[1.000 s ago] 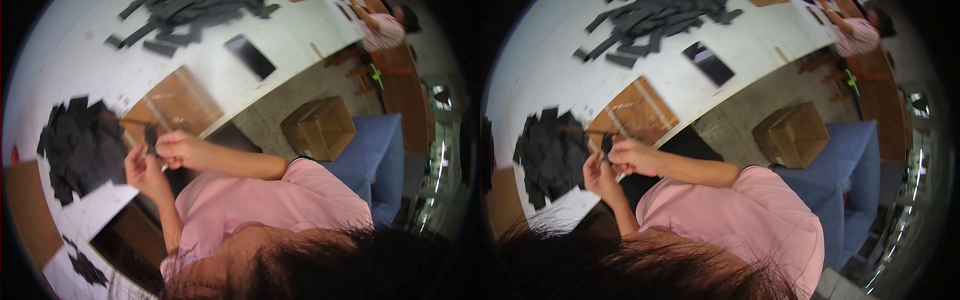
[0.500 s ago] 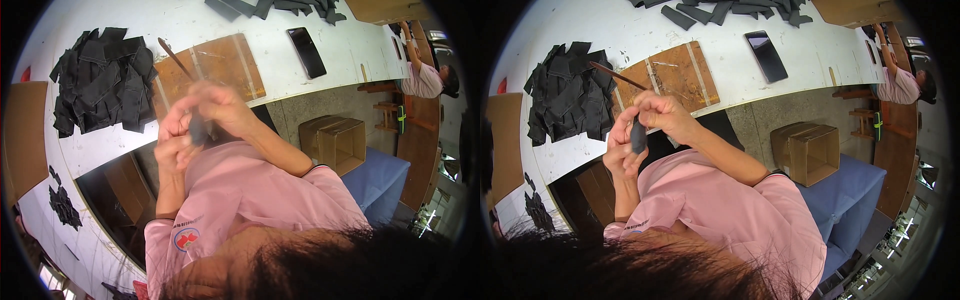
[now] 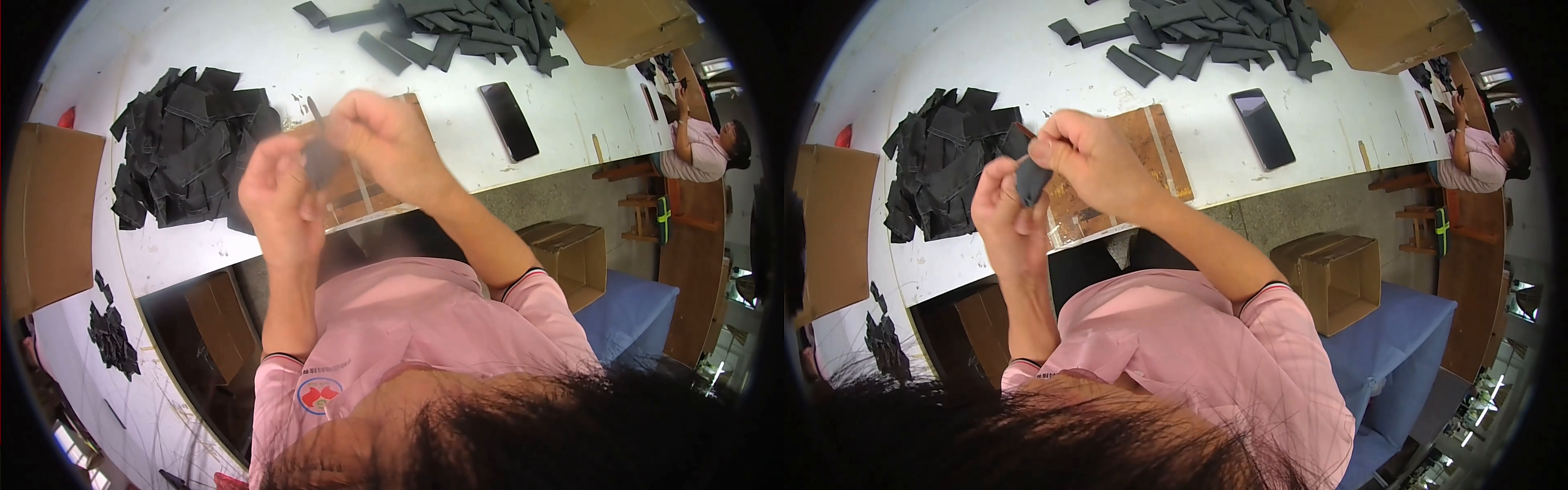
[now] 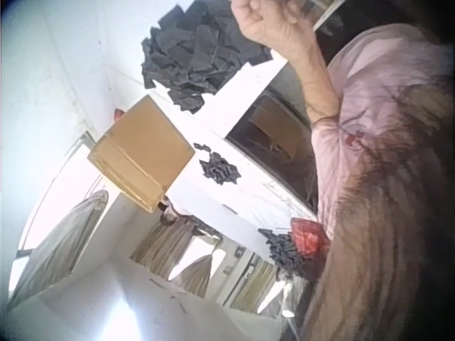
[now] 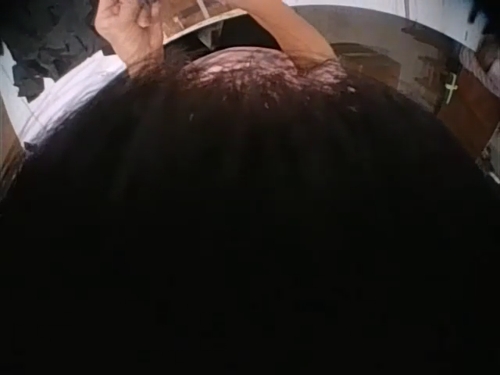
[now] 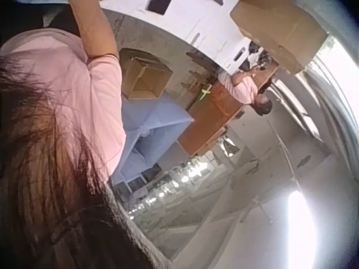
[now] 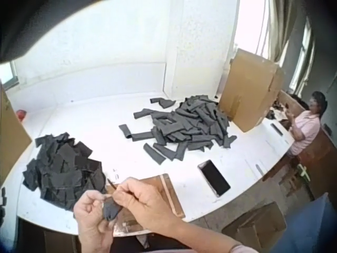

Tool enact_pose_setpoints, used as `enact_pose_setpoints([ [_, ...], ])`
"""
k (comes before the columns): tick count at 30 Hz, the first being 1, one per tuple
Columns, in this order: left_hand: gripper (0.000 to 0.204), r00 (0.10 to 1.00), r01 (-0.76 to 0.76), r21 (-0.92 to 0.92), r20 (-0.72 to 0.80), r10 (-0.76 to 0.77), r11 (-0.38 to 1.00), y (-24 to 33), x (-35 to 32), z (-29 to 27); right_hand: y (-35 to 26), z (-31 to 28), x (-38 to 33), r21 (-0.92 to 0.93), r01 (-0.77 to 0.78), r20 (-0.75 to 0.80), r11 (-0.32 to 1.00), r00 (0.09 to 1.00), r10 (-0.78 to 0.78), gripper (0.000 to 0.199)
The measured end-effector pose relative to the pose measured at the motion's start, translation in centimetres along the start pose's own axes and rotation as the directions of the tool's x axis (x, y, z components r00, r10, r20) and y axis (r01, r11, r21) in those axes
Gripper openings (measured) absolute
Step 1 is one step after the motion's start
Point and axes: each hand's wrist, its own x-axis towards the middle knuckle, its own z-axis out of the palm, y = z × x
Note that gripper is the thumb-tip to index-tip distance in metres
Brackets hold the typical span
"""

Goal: The recorder is applying adhesive strips to black foam rectangular pieces at a manufacturing workbench.

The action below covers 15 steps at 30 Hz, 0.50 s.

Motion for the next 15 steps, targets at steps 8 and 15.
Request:
enact_pose_setpoints([
  [8,0.031,0.824,0.557,-0.695,0.531,-0.199,0.455,2.1,4.2,0.6,-0.8,-1.0,4.8,0.353,-0.222,0.235,0.909,0.961,0.143,0.022],
  [15,0.022,0.865,0.482,-0.674,0.261,-0.43,0.56,-0.8,4.3,-1.7,4.7,-1.4,4.2,0.486,-0.495,0.391,0.72,0.86,0.327,0.022],
])
